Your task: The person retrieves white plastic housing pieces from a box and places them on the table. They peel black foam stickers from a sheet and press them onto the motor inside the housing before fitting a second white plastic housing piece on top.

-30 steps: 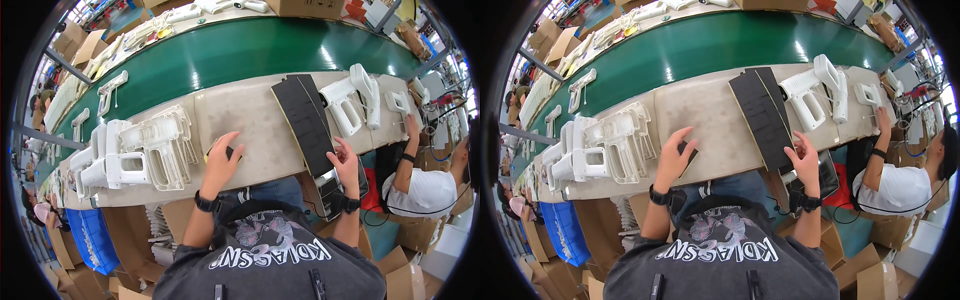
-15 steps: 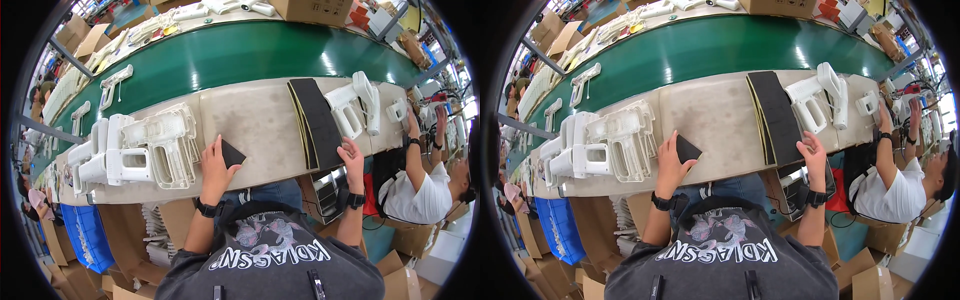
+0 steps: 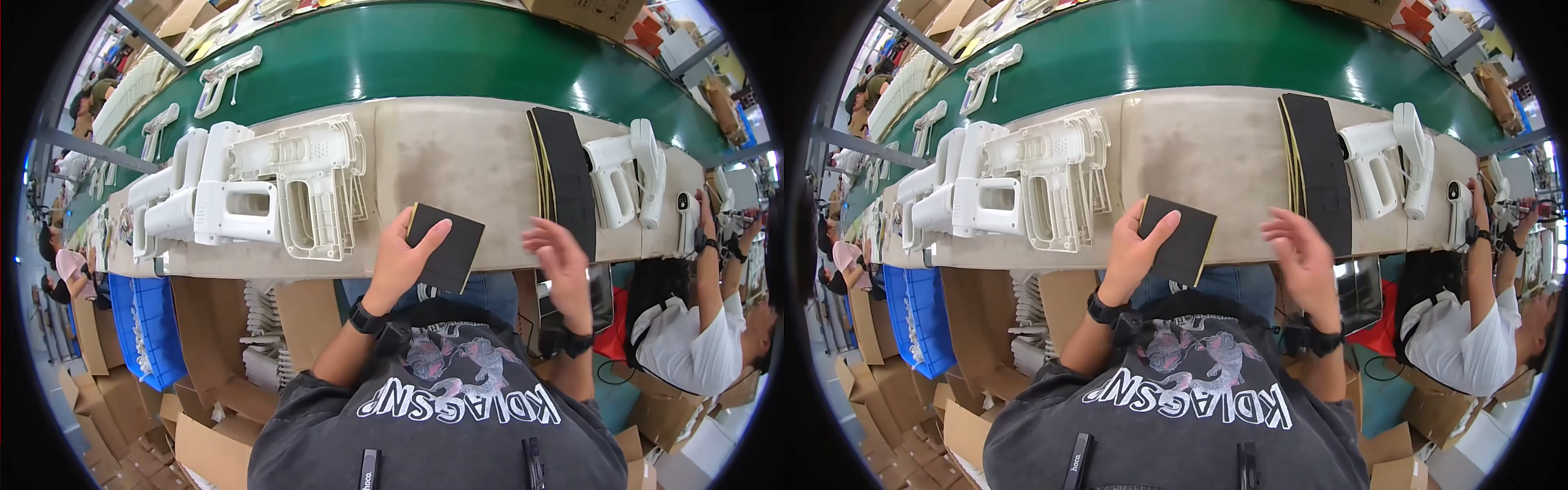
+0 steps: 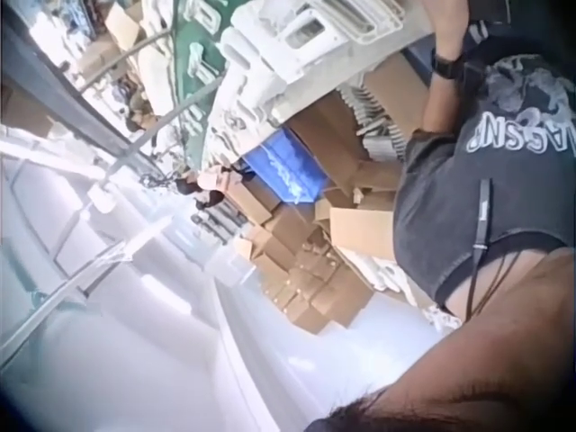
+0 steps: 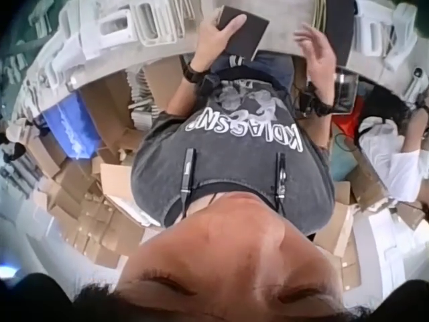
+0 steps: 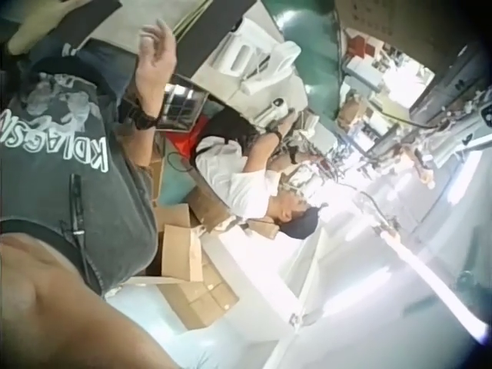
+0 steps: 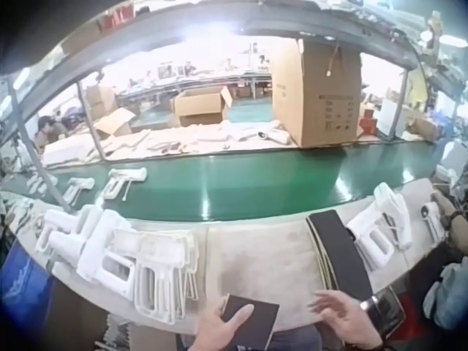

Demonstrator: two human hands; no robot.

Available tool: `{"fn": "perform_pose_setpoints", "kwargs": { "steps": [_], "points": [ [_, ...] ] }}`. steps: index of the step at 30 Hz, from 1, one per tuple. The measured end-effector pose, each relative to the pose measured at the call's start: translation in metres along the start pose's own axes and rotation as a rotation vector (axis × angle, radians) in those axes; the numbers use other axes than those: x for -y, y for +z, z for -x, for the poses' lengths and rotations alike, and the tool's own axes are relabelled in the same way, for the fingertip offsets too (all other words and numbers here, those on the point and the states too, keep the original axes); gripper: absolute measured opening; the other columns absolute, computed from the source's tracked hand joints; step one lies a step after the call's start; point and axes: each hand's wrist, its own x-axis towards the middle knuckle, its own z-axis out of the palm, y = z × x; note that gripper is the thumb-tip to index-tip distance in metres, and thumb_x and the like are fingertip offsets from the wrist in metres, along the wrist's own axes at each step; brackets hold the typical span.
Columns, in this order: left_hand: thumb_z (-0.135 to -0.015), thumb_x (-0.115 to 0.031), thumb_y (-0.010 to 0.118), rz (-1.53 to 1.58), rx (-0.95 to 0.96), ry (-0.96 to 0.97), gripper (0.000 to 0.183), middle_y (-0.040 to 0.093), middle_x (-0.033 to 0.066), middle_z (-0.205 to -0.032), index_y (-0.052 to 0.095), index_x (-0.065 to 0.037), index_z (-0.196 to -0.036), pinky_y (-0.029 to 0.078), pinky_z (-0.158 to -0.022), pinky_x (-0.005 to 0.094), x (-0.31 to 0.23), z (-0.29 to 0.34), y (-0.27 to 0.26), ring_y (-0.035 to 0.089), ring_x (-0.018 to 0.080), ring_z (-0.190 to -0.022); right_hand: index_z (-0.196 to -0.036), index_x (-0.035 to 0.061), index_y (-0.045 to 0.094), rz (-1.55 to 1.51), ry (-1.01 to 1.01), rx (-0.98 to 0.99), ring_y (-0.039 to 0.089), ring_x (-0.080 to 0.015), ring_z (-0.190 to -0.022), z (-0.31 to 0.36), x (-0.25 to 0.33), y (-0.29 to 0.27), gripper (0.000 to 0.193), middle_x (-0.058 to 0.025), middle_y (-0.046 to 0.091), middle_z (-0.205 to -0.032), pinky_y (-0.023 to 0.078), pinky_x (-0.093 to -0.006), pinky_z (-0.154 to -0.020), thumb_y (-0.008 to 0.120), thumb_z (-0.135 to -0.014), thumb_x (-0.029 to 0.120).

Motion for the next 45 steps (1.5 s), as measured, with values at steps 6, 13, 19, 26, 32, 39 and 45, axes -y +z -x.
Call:
{"fn": "perform_pose_setpoints", "kwargs": {
  "steps": [6,13,19,26,32,39,45],
  "points": [
    [-0.089,-0.014,0.077,-0.182,0.032,0.146,0.046,0.068,0.0084,-0.105,0.051,0.002,-0.124,0.056,-0.074,0.0260,0.009,0.010,-0.004,0.066,0.0121,-0.089,-0.128,-0.0014,0.057,-0.294,0.261,0.235,0.061,-0.0099,-0.088,-0.033,-0.010,0.060,0.039,-0.0047,0.066,-0.101,0.050,-0.0255,-0.079,0.068,-0.092,0.010],
    [-0.085,0.000,0.076,0.254,0.086,0.020,0.056,0.067,0.0115,-0.117,0.048,0.001,-0.133,0.056,-0.089,0.0293,0.024,0.021,-0.025,0.068,0.0167,-0.101,-0.118,-0.0015,0.060,-0.489,0.214,0.071,0.063,-0.0111,-0.087,-0.035,-0.025,0.083,0.029,-0.0054,0.068,-0.098,0.051,-0.0258,-0.075,0.068,-0.092,0.007],
    [-0.093,-0.012,0.072,0.261,0.058,-0.110,0.039,0.069,0.0057,-0.113,0.062,0.001,-0.128,0.054,-0.087,0.0268,0.041,0.023,-0.031,0.066,0.0114,-0.098,-0.131,0.0000,0.059,-0.264,0.316,0.405,0.063,-0.0125,-0.104,-0.013,-0.020,0.088,0.041,-0.0053,0.068,-0.115,0.051,-0.0293,-0.090,0.068,-0.093,0.012],
    [-0.092,-0.025,0.075,0.010,0.071,-0.112,0.038,0.071,0.0015,-0.097,0.066,-0.001,-0.120,0.053,-0.069,0.0225,0.035,0.026,-0.040,0.065,0.0066,-0.082,-0.108,0.0028,0.066,-0.284,0.354,0.275,0.061,-0.0074,-0.077,-0.030,-0.043,0.075,0.022,0.0002,0.068,-0.089,0.047,-0.0237,-0.066,0.062,-0.100,0.023],
    [-0.093,-0.028,0.072,0.059,-0.026,-0.054,0.043,0.070,0.0035,-0.094,0.062,0.001,-0.123,0.053,-0.062,0.0236,0.043,0.026,-0.050,0.066,0.0090,-0.077,-0.103,0.0021,0.066,-0.241,0.291,0.274,0.054,-0.0068,-0.065,-0.049,-0.036,0.096,0.023,0.0011,0.064,-0.078,0.043,-0.0226,-0.059,0.064,-0.100,0.025],
    [-0.097,-0.026,0.067,-0.247,-0.119,0.188,0.036,0.071,0.0092,-0.101,0.063,0.001,-0.121,0.054,-0.083,0.0326,0.027,0.062,-0.087,0.069,0.0184,-0.092,-0.103,0.0030,0.067,-0.267,0.270,0.194,0.053,-0.0056,-0.062,-0.076,-0.053,0.090,0.026,0.0007,0.064,-0.079,0.042,-0.0219,-0.058,0.064,-0.100,0.029],
    [-0.103,-0.019,0.055,-0.291,-0.102,0.312,0.026,0.074,0.0084,-0.103,0.072,0.001,-0.106,0.050,-0.091,0.0302,0.004,0.072,-0.109,0.068,0.0162,-0.096,-0.101,0.0043,0.068,-0.196,0.343,0.177,0.054,-0.0052,-0.058,-0.090,-0.064,0.086,0.027,0.0010,0.064,-0.076,0.042,-0.0210,-0.055,0.064,-0.100,0.031]
  ]
}}
